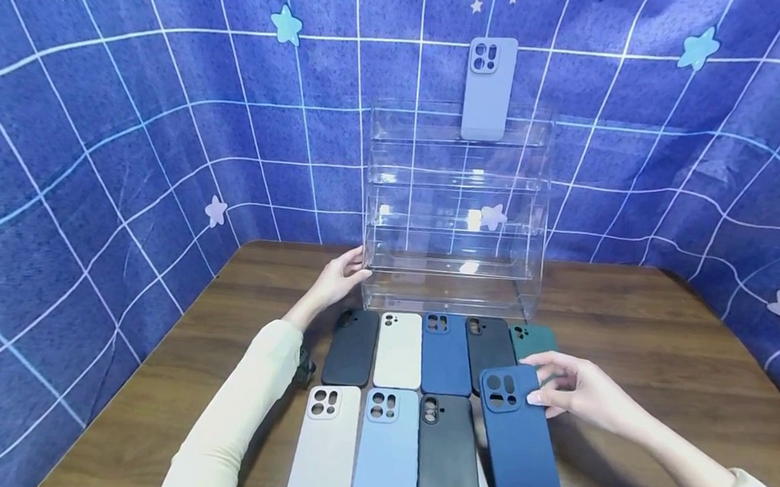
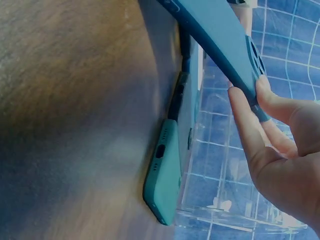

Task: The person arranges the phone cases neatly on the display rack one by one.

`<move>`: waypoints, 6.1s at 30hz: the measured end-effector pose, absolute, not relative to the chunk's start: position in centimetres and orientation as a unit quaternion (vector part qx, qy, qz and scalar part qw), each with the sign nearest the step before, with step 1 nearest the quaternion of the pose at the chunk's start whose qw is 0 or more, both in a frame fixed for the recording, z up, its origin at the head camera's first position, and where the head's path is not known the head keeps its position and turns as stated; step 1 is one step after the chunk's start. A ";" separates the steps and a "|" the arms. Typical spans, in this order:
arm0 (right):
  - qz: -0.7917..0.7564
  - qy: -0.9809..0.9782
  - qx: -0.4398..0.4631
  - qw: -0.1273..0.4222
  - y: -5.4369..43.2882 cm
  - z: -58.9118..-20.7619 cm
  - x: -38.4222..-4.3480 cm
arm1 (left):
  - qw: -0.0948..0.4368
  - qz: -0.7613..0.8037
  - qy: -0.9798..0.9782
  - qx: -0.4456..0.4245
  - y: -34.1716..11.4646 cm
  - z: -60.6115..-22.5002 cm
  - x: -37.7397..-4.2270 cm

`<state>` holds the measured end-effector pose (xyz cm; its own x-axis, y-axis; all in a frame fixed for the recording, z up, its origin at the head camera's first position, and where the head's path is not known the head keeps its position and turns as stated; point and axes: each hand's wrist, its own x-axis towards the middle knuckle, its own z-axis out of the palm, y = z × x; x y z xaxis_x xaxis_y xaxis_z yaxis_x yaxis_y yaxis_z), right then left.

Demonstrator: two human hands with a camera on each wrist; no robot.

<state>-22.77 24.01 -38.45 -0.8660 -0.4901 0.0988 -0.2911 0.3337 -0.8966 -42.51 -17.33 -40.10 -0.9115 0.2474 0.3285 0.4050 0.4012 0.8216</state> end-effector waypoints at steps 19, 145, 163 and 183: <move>-0.516 0.808 -0.285 0.007 24.5 -35.7 -22.7 | 0.071 -0.518 -0.835 -0.171 -17.0 -40.3 -42.5; -0.655 0.682 -0.153 -0.288 13.2 -10.0 -46.8 | 0.035 -0.562 -0.802 -0.201 -17.0 -39.2 -42.9; -0.656 0.666 -0.157 -0.320 11.7 -9.5 -48.6 | 0.073 -0.526 -0.828 -0.181 -17.3 -42.0 -42.5; -0.634 0.678 -0.145 -0.342 9.3 -11.1 -52.9 | 0.065 -0.515 -0.830 -0.203 -17.5 -41.8 -42.3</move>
